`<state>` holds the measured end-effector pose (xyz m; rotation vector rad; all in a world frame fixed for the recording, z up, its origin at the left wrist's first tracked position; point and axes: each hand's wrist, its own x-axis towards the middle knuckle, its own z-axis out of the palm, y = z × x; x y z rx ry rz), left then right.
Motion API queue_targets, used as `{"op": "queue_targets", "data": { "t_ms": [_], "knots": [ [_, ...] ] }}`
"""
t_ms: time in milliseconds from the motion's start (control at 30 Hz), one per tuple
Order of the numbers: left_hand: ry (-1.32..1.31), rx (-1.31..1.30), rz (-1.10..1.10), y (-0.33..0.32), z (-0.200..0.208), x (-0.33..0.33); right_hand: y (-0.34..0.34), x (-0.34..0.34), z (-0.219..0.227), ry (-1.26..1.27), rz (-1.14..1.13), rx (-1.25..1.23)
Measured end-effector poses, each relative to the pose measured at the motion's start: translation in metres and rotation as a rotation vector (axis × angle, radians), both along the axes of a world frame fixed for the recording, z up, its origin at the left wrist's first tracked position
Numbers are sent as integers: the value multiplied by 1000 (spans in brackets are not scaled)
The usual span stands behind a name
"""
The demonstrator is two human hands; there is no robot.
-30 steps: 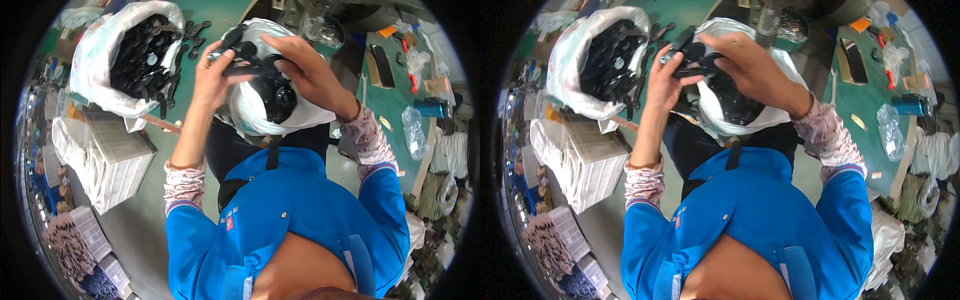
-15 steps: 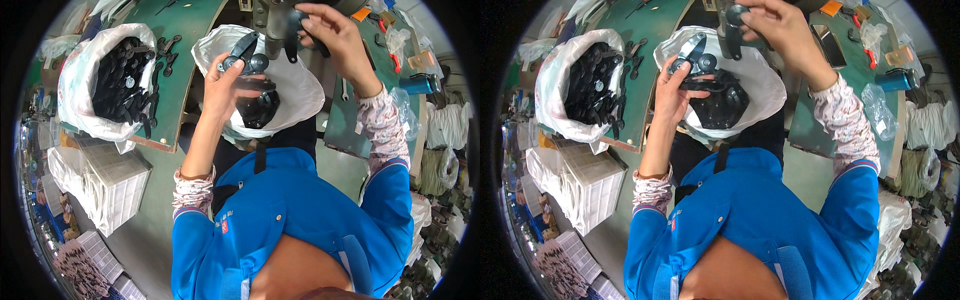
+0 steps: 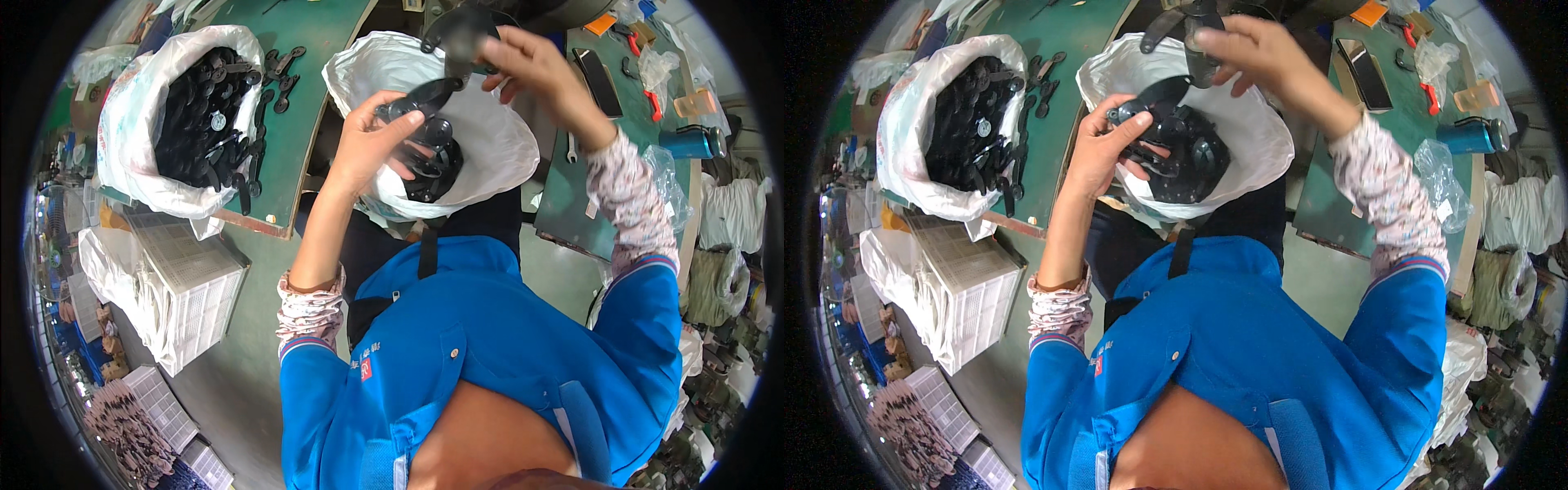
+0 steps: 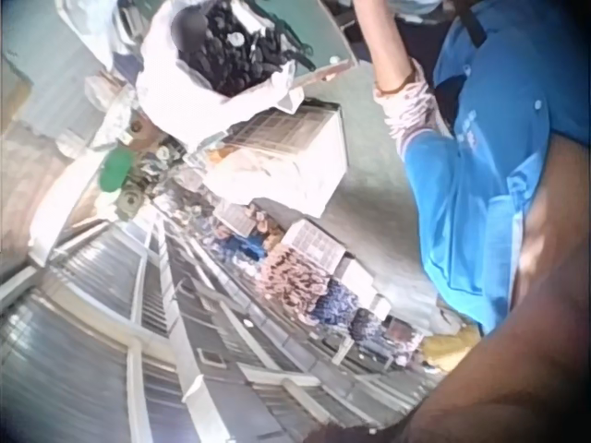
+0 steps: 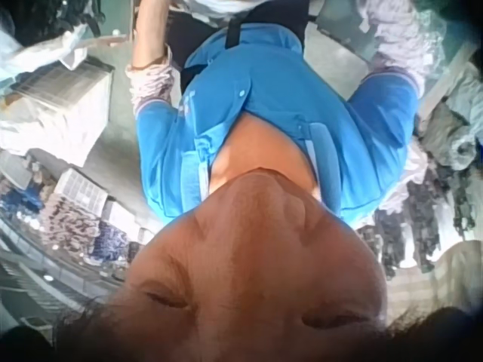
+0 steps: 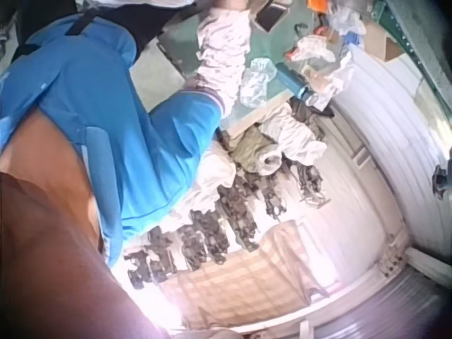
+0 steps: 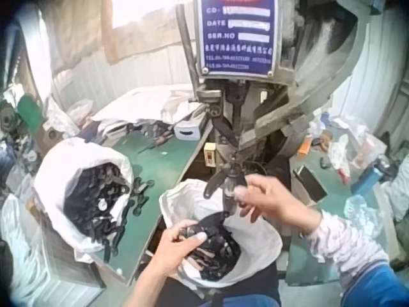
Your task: The person repeatedly picks up black plastic components from a white sack, attaches a small circular piece to each using a vertical press tool, and places the assembled units into a second sack. The person also empties a large sack of components onto the table to continue the process.
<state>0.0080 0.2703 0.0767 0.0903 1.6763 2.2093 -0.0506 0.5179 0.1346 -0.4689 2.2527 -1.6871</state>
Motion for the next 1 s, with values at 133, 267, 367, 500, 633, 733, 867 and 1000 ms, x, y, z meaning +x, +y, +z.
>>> {"op": "queue_targets", "data": {
  "t_ms": [133,267,367,500,633,733,867,1000],
  "knots": [
    [22,-153,-186,7,-3,0,-14,32,-39,761,113,272],
    [-15,-86,-160,13,-6,4,-11,30,-40,766,130,205],
    [-131,108,-107,2,-7,4,2,42,-35,642,-17,151],
    [-233,258,-58,-1,-11,3,6,73,-37,642,79,142],
    [-273,374,-100,12,-13,7,-14,83,-35,820,214,155],
    [-256,390,-130,18,-8,9,-13,74,-36,891,204,133],
    [-290,484,-56,7,-22,10,-9,64,-11,655,-136,-2],
    [-219,467,-3,4,-24,10,-8,21,23,227,-250,-219]
  ]
}}
